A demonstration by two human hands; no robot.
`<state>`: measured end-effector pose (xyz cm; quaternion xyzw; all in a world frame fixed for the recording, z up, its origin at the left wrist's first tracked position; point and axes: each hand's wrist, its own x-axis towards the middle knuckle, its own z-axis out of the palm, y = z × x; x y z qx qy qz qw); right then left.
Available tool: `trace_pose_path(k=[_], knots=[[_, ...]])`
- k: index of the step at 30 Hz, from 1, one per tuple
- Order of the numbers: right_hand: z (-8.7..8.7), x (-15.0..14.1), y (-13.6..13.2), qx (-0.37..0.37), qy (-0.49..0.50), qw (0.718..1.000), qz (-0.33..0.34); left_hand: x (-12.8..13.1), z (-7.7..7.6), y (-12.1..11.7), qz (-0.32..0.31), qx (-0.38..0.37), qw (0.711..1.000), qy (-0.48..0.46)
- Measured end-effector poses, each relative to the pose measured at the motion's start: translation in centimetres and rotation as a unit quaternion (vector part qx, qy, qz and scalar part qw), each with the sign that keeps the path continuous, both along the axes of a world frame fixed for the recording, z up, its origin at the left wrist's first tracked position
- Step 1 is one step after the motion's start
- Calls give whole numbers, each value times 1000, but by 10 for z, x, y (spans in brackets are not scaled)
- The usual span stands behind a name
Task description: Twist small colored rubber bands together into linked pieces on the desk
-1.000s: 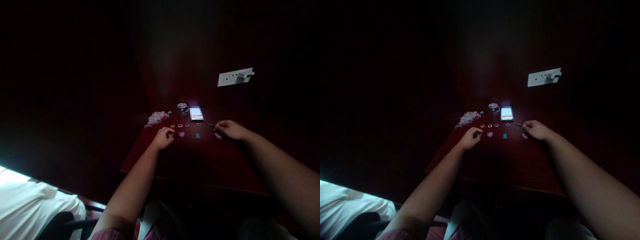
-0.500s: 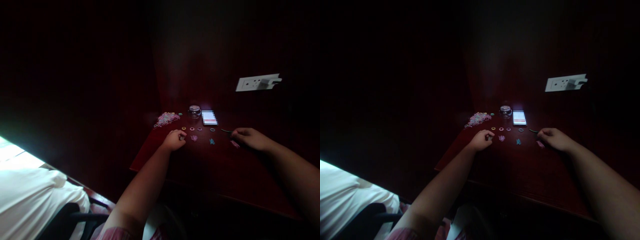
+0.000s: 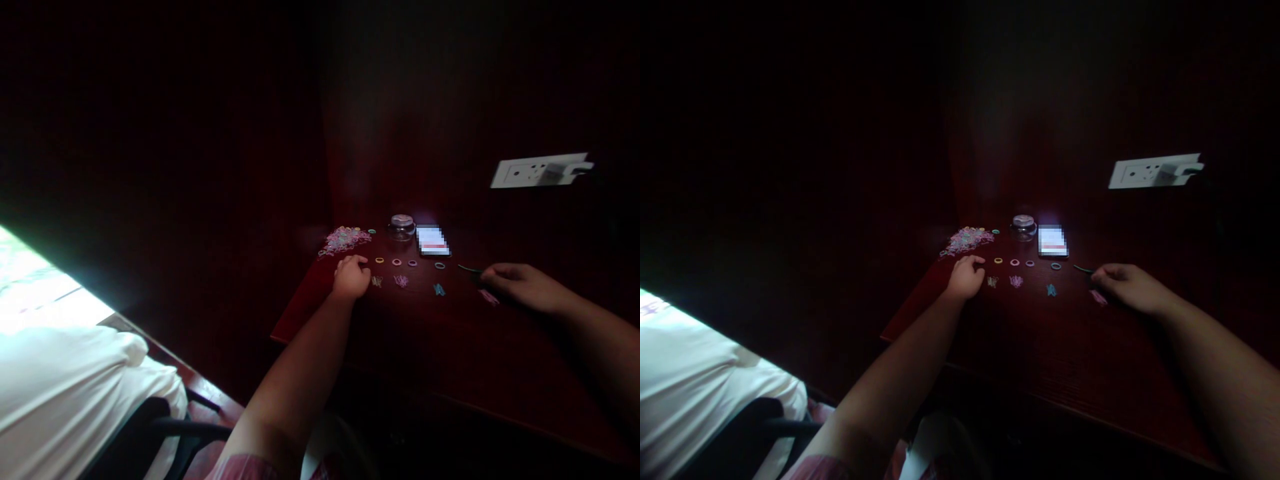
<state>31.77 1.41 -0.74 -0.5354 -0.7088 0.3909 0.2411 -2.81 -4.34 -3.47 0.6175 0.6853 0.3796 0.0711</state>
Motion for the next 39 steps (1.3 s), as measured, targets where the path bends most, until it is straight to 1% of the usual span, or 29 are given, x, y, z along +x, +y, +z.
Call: trace_pose_path(k=[1, 2, 3, 5, 10, 15, 20, 27, 29, 32, 34, 39], knots=[[-1, 1, 1, 1, 2, 1000, 4, -1, 2, 0, 38, -15, 999, 3], [-2, 1, 2, 1, 5, 1000, 7, -1, 3, 0, 62, -31, 998, 6], [-4, 2, 3, 0, 7, 1000, 10, -1, 4, 1, 74, -47, 996, 11], [-6, 4, 5, -5, 11, 1000, 13, 0, 5, 1, 71, -65, 995, 30], [-8, 5, 8, -5, 21, 999, 29, 2, 5, 2, 62, -79, 993, 64], [-4, 2, 2, -1, 22, 999, 49, 0, 5, 3, 62, -80, 993, 62], [-2, 2, 1, 10, 8, 999, 37, 0, 3, 4, 64, -72, 994, 48], [4, -3, -4, 10, -3, 999, 41, -1, 3, 5, 67, -68, 994, 47], [4, -3, -5, 12, -1, 999, 42, 0, 2, 5, 71, -67, 994, 50], [1, -1, -2, 16, 10, 998, 66, -1, 1, 6, 83, -64, 993, 52], [-3, 1, 2, 16, 17, 997, 74, -4, 0, 8, 98, -62, 992, 51], [-9, 4, 6, 28, 30, 998, 50, -25, 5, 13, 180, -69, 979, 59]])
